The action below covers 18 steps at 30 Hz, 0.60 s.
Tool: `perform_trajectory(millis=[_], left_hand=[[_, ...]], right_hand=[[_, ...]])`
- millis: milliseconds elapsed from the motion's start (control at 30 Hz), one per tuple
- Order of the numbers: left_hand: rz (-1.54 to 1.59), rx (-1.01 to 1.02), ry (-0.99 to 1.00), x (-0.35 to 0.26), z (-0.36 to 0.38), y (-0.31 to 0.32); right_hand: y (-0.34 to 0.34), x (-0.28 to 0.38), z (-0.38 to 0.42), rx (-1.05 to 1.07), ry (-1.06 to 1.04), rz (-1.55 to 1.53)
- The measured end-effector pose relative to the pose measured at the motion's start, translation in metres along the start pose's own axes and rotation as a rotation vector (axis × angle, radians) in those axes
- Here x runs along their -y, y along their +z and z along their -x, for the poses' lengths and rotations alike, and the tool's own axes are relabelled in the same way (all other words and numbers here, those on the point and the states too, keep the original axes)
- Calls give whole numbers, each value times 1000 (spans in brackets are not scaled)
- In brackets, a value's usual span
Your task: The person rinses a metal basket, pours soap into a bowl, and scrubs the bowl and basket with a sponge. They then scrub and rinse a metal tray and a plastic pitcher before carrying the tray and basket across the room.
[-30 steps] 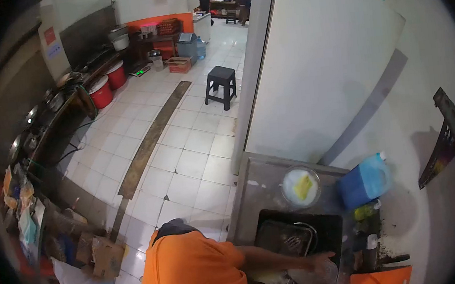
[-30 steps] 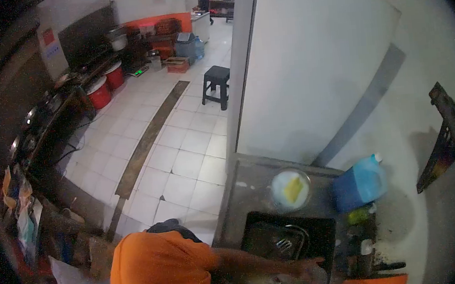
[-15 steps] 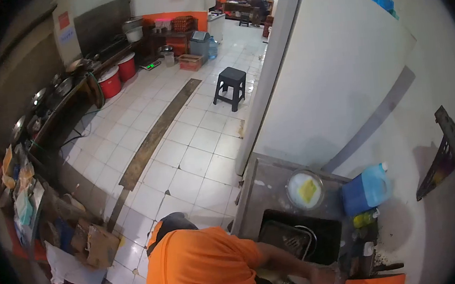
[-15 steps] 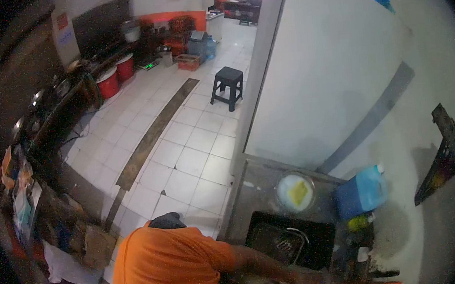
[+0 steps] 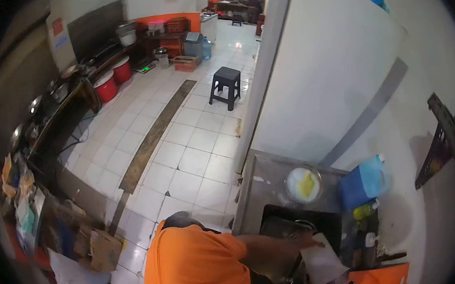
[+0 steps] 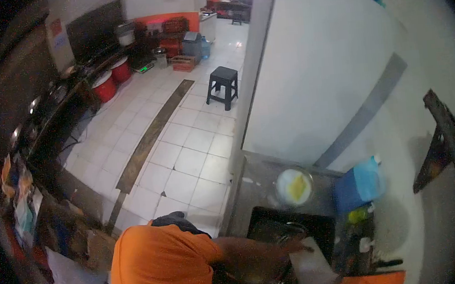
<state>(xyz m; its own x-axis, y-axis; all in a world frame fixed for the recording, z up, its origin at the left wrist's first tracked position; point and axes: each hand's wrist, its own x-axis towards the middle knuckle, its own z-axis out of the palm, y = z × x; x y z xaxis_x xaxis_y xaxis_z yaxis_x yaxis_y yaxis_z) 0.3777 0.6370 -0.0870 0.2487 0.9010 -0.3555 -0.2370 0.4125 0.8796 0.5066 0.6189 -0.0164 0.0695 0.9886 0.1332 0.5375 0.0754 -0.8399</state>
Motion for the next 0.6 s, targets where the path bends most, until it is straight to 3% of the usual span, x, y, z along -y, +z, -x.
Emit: perform_trajectory(millis=[33, 100, 133, 167, 200, 267, 333, 367, 433, 600], left_hand=[[161, 106, -50, -12, 13, -17], [-104, 119, 176, -5, -2, -27], [44, 353, 88, -22, 8, -34], [-376, 246, 285, -48, 18, -36], [-605, 149, 198, -73, 15, -31], [-901, 143, 339, -73, -6, -23], [-901, 222, 530, -109, 19, 0], [-935, 127, 464, -125, 36, 10], [-977, 196, 634, -136, 34, 21], [-1114, 126, 656, -159, 44, 37]], right_hand=[[-3, -14, 2, -27, 18, -26], [-5, -44, 13, -96, 64, -90], [-4, -55, 19, -134, 91, -124], [0, -66, 24, -177, 128, -168], [7, -78, 29, -223, 170, -209], [21, -95, 33, -300, 258, -308], [33, -115, 29, -394, 327, -427], [41, -122, 28, -434, 354, -494], [50, -138, 24, -512, 385, -645], [71, -175, 22, -576, 260, -1090]])
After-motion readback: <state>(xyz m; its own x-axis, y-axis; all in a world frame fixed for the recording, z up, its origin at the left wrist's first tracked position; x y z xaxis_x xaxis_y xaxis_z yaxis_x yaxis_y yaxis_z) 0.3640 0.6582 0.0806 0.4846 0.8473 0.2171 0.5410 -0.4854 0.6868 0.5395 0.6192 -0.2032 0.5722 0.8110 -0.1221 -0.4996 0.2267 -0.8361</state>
